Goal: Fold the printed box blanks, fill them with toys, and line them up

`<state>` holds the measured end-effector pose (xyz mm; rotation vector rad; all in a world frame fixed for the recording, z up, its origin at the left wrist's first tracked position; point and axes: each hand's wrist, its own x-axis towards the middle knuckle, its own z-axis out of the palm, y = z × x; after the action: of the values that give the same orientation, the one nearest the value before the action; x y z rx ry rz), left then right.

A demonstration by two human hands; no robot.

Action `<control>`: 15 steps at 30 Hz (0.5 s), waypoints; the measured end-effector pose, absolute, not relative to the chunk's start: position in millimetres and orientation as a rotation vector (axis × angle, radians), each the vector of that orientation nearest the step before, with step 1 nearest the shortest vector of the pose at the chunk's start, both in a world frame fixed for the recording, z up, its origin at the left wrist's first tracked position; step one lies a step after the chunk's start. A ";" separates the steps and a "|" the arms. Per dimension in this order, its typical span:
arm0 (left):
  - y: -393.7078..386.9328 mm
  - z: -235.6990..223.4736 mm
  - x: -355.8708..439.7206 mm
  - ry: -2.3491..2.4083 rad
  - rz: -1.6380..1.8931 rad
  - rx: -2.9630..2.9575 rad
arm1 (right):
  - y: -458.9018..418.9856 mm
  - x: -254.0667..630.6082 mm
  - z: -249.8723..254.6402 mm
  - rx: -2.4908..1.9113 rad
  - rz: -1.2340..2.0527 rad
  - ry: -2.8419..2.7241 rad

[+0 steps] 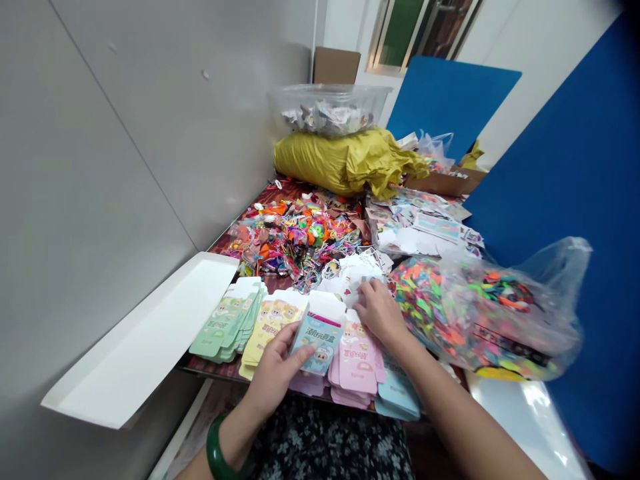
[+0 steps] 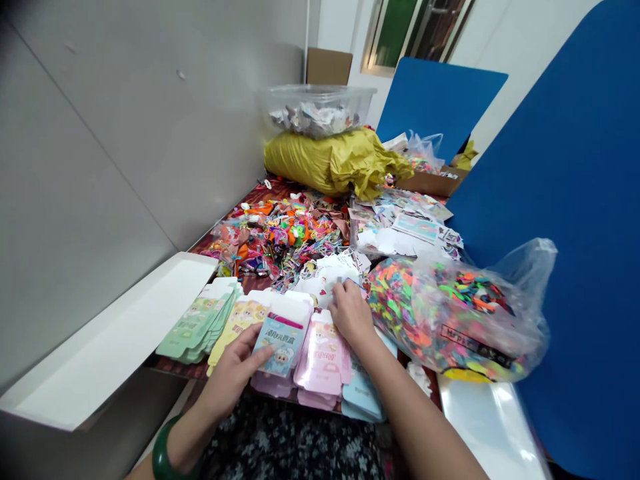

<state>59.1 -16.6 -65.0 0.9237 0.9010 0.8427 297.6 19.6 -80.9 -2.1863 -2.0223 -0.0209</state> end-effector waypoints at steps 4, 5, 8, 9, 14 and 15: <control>-16.4 -64.6 60.0 0.919 0.845 0.917 | 17.6 295.1 -81.2 -2.147 -0.041 -2.073; -16.5 -64.5 60.1 0.917 0.847 0.918 | 17.7 295.4 -82.2 -2.146 -0.035 -2.077; -17.0 -64.7 60.5 0.907 0.845 0.916 | 19.5 297.9 -85.4 -2.171 -0.013 -2.041; -17.2 -64.8 60.6 0.906 0.845 0.912 | 20.3 298.9 -86.2 -2.184 -0.010 -2.020; -17.3 -65.7 60.3 0.894 0.844 0.906 | 22.1 300.9 -85.6 -2.183 0.001 -1.988; -17.4 -65.8 60.1 0.893 0.843 0.907 | 21.8 300.6 -85.1 -2.178 -0.001 -1.986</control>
<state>60.1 -17.4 -65.8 0.9072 0.8926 0.8432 300.6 21.8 -85.1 -2.1775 -1.9861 -0.0008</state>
